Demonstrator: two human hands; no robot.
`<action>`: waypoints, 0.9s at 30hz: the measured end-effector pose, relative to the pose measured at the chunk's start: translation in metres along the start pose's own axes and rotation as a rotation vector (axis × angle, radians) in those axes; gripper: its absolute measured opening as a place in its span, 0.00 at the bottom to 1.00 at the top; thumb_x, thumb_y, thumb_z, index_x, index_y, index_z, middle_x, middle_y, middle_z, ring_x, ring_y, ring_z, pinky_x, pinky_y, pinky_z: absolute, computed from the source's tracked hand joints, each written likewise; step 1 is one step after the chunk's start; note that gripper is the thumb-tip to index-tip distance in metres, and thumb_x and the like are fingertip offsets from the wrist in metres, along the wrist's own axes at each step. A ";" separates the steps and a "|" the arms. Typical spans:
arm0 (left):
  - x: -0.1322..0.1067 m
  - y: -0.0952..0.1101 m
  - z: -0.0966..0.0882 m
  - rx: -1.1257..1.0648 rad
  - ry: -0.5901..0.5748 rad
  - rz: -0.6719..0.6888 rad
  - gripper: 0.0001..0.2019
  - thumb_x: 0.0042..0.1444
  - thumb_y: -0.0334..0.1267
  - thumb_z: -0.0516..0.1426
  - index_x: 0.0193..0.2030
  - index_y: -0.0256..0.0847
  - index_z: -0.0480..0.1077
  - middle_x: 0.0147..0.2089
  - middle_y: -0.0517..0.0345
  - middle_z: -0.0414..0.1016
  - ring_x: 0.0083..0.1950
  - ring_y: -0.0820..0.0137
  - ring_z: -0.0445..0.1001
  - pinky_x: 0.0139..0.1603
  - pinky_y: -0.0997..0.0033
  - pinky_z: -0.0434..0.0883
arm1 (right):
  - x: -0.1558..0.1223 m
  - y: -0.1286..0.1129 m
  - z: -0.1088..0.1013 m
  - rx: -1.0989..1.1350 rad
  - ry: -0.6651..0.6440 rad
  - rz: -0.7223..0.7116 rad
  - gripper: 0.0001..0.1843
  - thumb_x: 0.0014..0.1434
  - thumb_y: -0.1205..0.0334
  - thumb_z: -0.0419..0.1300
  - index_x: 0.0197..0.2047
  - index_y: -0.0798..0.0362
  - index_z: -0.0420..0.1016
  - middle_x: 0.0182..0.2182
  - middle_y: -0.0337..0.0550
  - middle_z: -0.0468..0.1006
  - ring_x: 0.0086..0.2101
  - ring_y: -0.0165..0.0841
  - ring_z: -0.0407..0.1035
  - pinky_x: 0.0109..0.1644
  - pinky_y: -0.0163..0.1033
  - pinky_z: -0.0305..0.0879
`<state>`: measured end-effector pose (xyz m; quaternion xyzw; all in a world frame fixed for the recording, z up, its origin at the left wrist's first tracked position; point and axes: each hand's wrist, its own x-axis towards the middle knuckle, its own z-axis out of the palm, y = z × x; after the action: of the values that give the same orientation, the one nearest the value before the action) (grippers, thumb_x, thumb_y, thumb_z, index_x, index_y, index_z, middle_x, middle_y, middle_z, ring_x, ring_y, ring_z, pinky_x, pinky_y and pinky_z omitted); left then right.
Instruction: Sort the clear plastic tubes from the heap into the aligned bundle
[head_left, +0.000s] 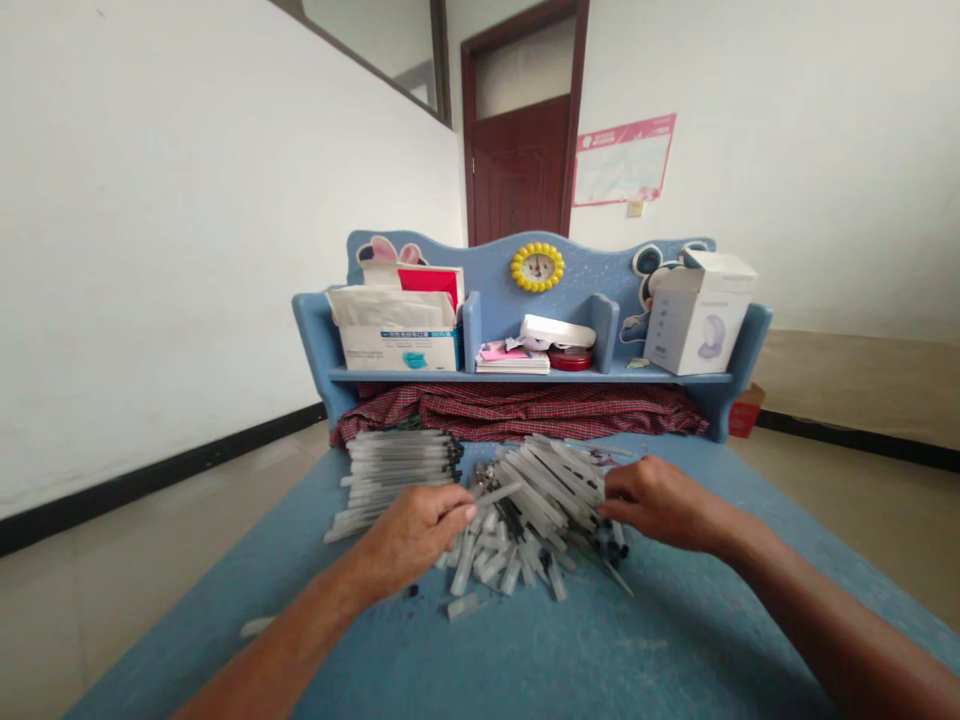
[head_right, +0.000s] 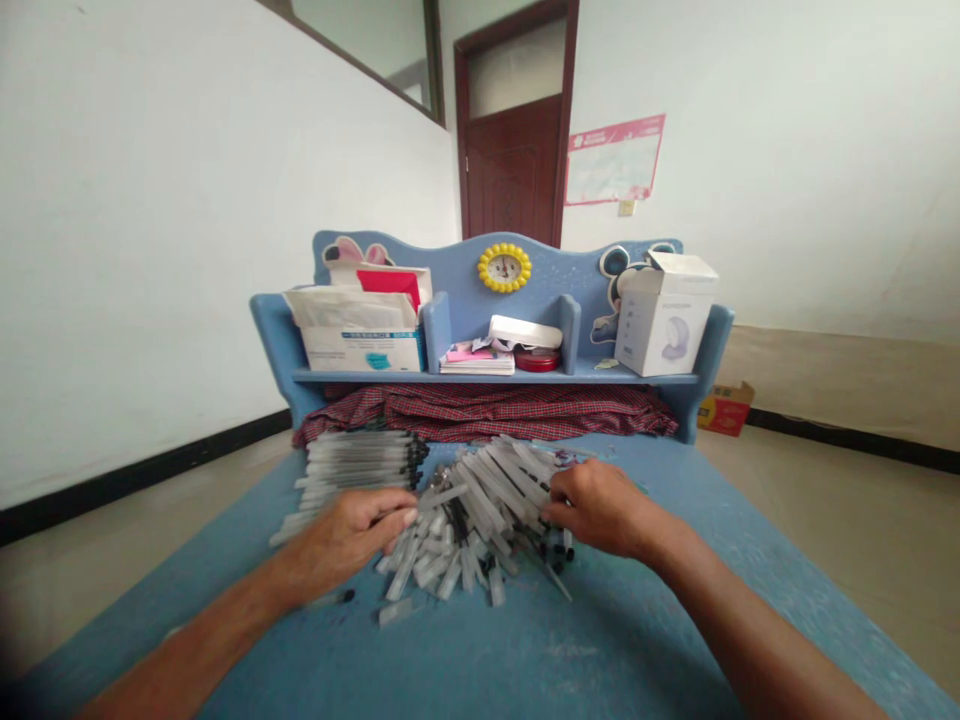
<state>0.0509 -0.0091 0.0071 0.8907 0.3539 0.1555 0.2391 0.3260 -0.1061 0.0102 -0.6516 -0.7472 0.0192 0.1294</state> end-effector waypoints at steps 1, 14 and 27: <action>-0.001 0.002 0.000 -0.006 -0.007 0.016 0.17 0.58 0.44 0.46 0.29 0.37 0.70 0.22 0.63 0.64 0.26 0.73 0.64 0.28 0.76 0.58 | -0.001 -0.002 0.000 0.029 0.070 -0.001 0.13 0.58 0.60 0.55 0.26 0.53 0.74 0.21 0.40 0.74 0.23 0.28 0.65 0.28 0.34 0.54; -0.021 0.041 0.005 -0.026 -0.149 0.275 0.08 0.58 0.35 0.51 0.30 0.38 0.69 0.26 0.64 0.65 0.30 0.75 0.66 0.31 0.78 0.58 | -0.014 -0.067 0.012 -0.161 0.220 -0.512 0.09 0.63 0.63 0.50 0.32 0.51 0.67 0.26 0.39 0.75 0.24 0.32 0.66 0.28 0.40 0.54; -0.034 0.057 -0.023 0.153 -0.260 0.252 0.15 0.63 0.41 0.47 0.29 0.39 0.67 0.24 0.64 0.64 0.27 0.76 0.65 0.28 0.77 0.56 | -0.029 -0.068 0.001 -0.125 0.198 -0.502 0.09 0.63 0.60 0.50 0.31 0.50 0.64 0.22 0.35 0.72 0.22 0.30 0.64 0.27 0.38 0.51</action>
<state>0.0489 -0.0620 0.0530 0.9561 0.2164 0.0404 0.1932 0.2638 -0.1446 0.0180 -0.4515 -0.8688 -0.1232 0.1620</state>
